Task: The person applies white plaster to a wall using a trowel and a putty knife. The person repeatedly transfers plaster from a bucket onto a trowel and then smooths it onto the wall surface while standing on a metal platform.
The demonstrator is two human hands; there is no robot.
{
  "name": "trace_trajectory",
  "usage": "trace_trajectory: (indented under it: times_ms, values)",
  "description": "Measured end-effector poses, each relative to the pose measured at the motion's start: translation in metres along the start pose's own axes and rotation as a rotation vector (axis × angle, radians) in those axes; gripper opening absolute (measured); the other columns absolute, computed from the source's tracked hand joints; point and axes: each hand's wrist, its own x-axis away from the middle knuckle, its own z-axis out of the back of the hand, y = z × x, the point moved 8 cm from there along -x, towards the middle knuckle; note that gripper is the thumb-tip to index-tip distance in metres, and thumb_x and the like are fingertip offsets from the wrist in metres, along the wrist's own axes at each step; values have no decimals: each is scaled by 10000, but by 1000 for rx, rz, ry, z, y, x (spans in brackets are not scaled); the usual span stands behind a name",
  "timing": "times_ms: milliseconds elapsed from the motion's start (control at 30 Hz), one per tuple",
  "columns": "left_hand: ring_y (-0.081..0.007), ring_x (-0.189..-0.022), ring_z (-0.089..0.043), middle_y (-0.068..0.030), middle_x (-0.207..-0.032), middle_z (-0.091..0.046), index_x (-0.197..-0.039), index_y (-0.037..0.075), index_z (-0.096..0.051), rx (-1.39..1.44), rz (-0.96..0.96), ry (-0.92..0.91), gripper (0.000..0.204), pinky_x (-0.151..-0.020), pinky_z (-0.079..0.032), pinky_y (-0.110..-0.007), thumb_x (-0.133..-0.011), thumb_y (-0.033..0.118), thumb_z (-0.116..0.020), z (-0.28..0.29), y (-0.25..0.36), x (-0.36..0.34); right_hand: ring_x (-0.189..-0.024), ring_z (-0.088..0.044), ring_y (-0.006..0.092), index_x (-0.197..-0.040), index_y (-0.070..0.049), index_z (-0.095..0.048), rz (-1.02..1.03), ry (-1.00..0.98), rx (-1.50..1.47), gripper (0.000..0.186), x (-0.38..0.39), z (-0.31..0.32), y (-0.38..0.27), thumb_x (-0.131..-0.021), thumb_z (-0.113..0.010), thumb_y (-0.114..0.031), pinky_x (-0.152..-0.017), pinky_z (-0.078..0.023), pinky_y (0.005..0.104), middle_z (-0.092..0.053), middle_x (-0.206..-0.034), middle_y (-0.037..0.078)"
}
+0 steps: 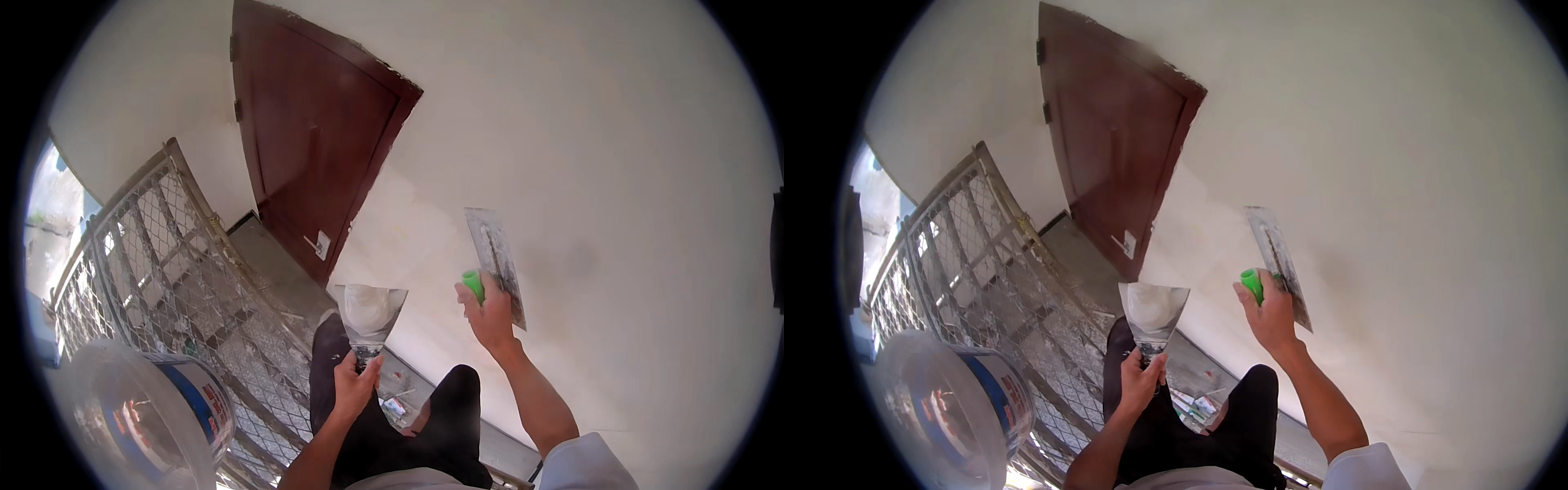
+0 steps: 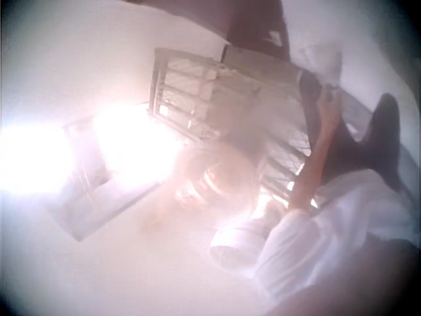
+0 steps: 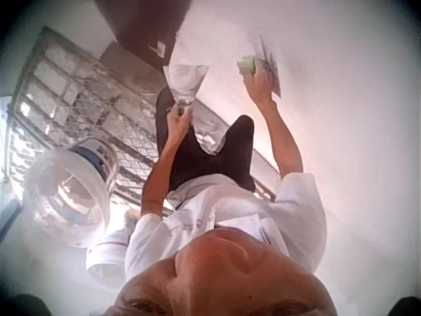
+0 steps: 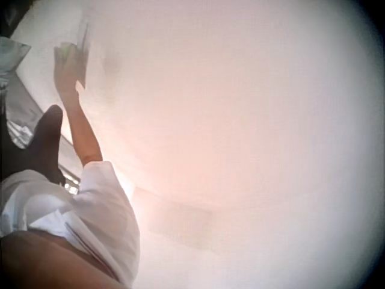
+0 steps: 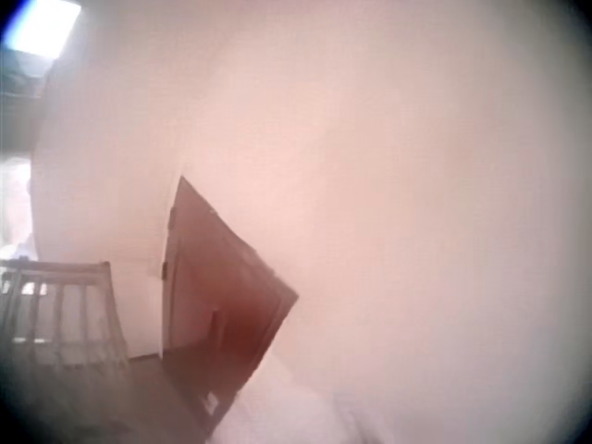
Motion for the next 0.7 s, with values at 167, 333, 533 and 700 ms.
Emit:
trace_trajectory:
  times_ms: [167,333,533,700]
  values:
    - [-49,-536,-525,-14,-619,-601,-864,-19,-613,-63,-33,44,221,-484,-419,-244,-945,158,-719,10,-22,-24,-690,-635,381,-1081,0,-572,98,90,215,283,-90,-28,-32,-975,-655,-250,-654,-505,428,-665,-780,194]
    - [-54,-542,-539,-14,-604,-603,-851,-20,-616,-55,6,66,221,-496,-432,-248,-933,149,-732,12,-16,-30,-701,-656,410,-1079,-8,-547,106,128,337,256,-120,-46,-23,-967,-663,-207,-624,-502,458,-674,-784,207]
    - [-58,-553,-551,-17,-617,-613,-863,-21,-619,-67,29,52,193,-506,-442,-247,-923,123,-733,15,-33,-36,-675,-677,404,-1086,-2,-565,228,208,334,274,-124,-52,-23,-952,-670,-217,-595,-540,454,-687,-753,208]
    - [-56,-561,-553,-10,-635,-621,-888,-20,-627,-29,47,60,154,-510,-443,-248,-917,93,-728,12,-29,-35,-681,-678,404,-1088,-7,-571,88,106,375,271,-130,-57,-7,-948,-671,-216,-604,-541,453,-691,-782,211]
